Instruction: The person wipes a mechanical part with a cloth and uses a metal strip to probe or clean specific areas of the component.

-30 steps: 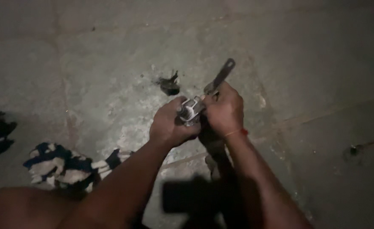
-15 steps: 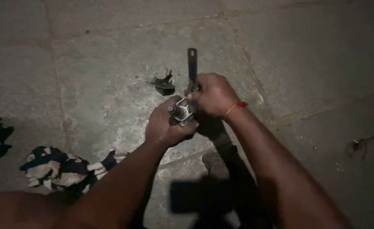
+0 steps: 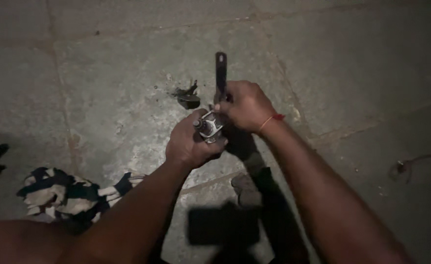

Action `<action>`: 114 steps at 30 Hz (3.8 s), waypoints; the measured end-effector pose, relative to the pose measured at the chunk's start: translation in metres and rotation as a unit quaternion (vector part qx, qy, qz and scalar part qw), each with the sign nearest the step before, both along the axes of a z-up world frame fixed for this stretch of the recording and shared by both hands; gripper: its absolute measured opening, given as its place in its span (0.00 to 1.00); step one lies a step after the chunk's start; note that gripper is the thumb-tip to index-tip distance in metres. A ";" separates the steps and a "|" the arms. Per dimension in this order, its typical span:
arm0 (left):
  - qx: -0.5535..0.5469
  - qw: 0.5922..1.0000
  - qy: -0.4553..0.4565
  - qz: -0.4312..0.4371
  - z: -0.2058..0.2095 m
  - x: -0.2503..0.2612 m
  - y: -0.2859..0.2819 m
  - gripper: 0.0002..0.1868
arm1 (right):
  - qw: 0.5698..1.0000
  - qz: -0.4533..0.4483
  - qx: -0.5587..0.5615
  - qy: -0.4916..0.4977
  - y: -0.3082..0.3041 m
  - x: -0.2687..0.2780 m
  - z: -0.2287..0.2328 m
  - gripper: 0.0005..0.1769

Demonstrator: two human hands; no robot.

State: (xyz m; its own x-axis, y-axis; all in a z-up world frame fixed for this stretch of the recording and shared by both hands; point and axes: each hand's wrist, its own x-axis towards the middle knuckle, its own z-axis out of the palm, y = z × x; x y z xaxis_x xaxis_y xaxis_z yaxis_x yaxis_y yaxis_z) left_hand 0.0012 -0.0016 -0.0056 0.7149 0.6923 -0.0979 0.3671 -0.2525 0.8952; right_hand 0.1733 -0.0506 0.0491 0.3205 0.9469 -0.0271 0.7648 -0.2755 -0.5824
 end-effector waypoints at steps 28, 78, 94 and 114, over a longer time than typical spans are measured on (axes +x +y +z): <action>0.046 0.998 0.048 0.016 0.007 0.003 0.001 0.34 | 0.974 -0.207 0.082 0.045 -0.036 -0.008 0.000 0.13; 0.040 0.999 0.012 0.034 -0.010 0.004 0.002 0.37 | 0.844 -0.310 0.390 0.201 -0.044 -0.037 -0.072 0.09; 0.051 0.996 -0.073 0.015 -0.015 0.006 -0.016 0.31 | 0.902 -0.319 -0.028 0.290 -0.112 -0.096 -0.121 0.11; 0.033 0.999 -0.014 0.028 -0.002 0.000 -0.010 0.33 | 0.937 -0.276 -0.028 0.214 -0.110 -0.101 -0.106 0.19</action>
State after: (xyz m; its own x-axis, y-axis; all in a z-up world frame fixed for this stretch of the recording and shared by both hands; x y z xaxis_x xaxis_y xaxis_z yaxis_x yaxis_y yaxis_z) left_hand 0.0012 -0.0112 -0.0073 0.6764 0.7359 -0.0312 0.3570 -0.2905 0.8878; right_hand 0.0723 -0.1611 -0.0570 0.7098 0.6326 -0.3100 0.1965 -0.6003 -0.7753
